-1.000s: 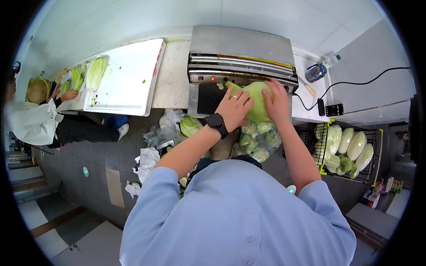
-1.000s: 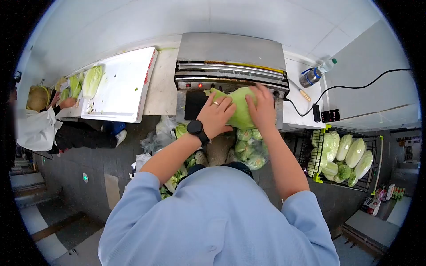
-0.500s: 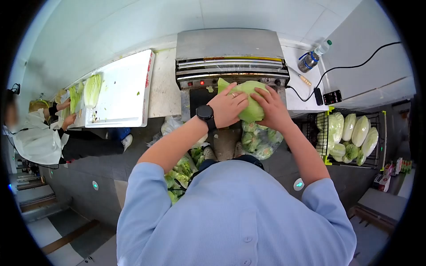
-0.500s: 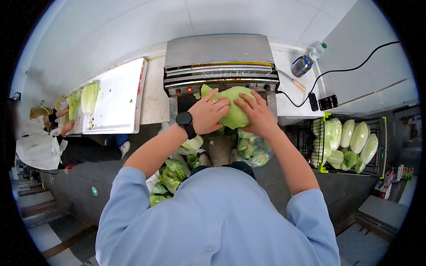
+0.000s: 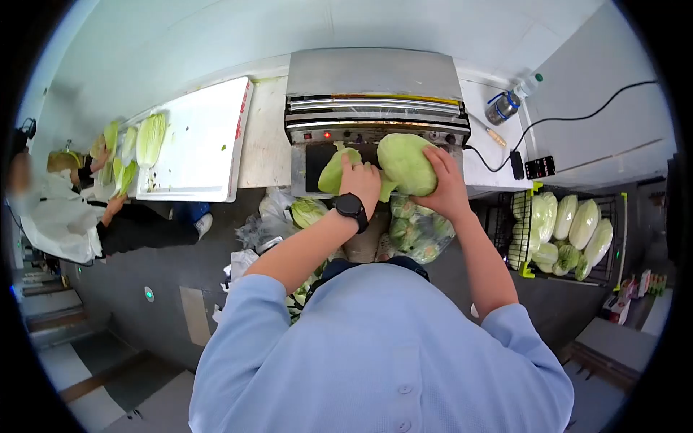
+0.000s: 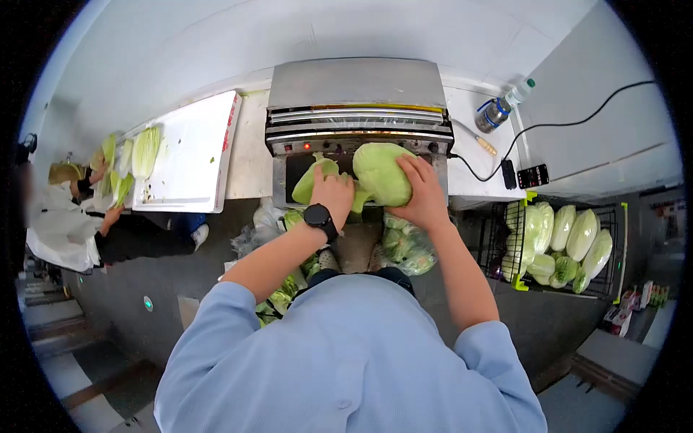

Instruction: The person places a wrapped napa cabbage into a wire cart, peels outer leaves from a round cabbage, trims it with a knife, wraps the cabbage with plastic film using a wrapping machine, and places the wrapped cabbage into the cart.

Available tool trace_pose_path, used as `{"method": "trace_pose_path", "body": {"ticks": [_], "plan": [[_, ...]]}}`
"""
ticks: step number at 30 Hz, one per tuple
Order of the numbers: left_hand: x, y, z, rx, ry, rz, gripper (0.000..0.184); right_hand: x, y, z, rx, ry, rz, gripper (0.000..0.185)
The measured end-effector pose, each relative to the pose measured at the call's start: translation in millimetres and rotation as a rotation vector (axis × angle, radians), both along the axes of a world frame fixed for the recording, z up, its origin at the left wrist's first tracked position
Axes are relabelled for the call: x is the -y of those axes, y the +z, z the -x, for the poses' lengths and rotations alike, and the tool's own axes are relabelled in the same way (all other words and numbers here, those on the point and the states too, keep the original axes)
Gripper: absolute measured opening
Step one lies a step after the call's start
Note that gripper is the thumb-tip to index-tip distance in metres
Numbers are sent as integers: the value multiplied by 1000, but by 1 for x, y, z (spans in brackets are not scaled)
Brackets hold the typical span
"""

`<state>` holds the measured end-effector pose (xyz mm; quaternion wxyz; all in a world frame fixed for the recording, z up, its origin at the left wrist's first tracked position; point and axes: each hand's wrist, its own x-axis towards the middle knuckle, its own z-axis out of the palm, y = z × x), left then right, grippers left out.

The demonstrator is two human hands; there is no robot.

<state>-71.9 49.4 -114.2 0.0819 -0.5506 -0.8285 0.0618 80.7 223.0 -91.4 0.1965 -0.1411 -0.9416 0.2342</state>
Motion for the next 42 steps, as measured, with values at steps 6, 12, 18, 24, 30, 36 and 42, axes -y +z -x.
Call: {"method": "trace_pose_path", "body": {"ticks": [6,12,18,24,30,36,42], "plan": [[-1,-25,-1,169,-16,-169,15,-33,4,14,19,-141,354,101],[57,21,-19,328,170,-53,12,-27,0,13,12,-103,273,101],[219,1,-35,833,921,-347,37,-34,-21,16,-24,35,431,101],[376,-67,-123,1218,1445,-1787,51,-48,-34,21,34,29,253,98],[524,-269,-256,946,1948,-2263,60,-46,-27,15,54,64,225,97],[476,-245,-249,1123,2076,-839,48,-48,-28,13,46,29,413,101],[321,-97,-51,1023,1277,-731,40,-11,21,23,287,116,-134,110]]}}
